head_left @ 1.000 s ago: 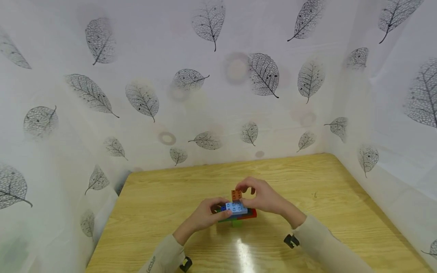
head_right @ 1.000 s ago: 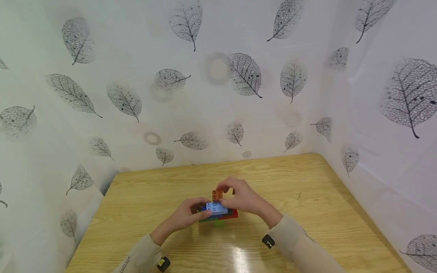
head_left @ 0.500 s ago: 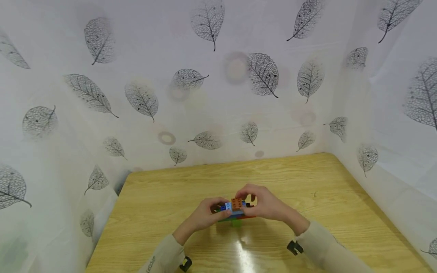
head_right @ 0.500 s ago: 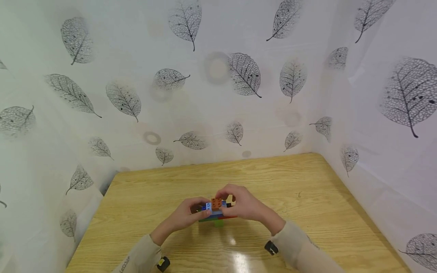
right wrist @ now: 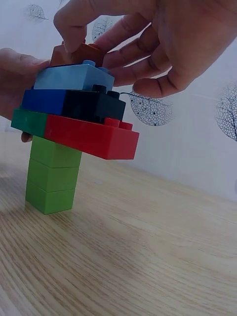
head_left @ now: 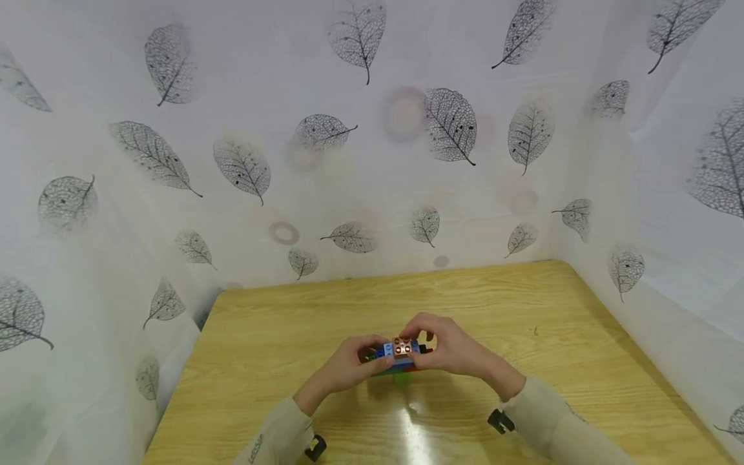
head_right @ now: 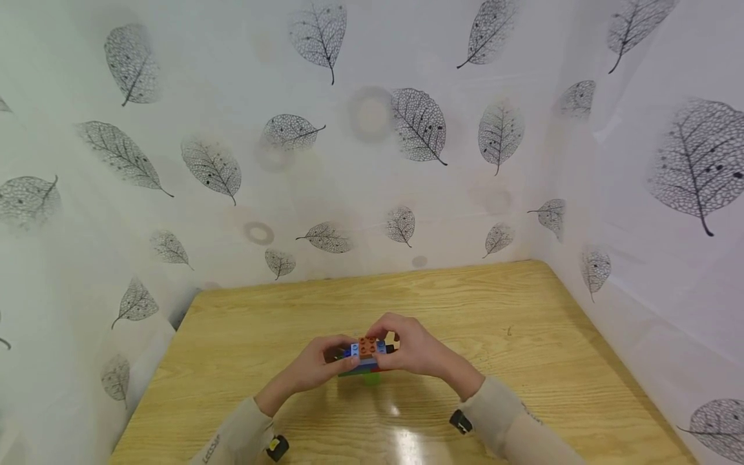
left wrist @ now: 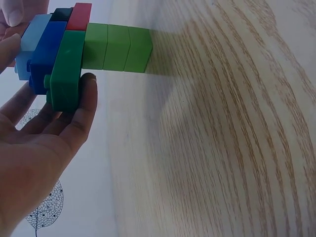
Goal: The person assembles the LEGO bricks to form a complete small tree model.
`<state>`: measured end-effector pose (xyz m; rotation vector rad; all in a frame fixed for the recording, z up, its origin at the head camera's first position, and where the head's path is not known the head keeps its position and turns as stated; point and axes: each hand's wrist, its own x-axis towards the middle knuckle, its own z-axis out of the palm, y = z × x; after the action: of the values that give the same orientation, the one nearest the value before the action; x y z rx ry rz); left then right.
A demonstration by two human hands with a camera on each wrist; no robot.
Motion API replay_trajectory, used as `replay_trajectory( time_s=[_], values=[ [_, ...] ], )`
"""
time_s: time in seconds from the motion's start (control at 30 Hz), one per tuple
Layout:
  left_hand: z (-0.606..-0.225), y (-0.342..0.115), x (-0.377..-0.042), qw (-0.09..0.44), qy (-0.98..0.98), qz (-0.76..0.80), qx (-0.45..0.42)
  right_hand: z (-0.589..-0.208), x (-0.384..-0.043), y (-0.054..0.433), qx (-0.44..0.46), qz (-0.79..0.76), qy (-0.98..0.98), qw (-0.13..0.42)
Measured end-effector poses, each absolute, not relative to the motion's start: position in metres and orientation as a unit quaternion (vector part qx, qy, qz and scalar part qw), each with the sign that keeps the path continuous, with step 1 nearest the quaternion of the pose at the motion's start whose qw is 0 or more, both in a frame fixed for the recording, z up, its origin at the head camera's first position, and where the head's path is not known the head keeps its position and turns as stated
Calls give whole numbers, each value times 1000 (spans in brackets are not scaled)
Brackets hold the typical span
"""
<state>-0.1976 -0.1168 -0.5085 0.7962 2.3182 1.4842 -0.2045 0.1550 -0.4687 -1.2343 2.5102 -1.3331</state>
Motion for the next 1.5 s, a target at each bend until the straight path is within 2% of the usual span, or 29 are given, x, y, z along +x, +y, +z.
replay_trajectory(
  time_s=[0.8, 1.13, 1.5],
  values=[
    [-509, -117, -196, 138, 807, 511, 261, -470, -205, 154, -403, -427, 809, 10],
    [-508, -116, -195, 136, 809, 507, 265, -475, -201, 157, -376, -457, 806, 36],
    [-513, -114, -194, 123, 809, 514, 259, -473, -196, 159, -369, -431, 824, 17]
  ],
)
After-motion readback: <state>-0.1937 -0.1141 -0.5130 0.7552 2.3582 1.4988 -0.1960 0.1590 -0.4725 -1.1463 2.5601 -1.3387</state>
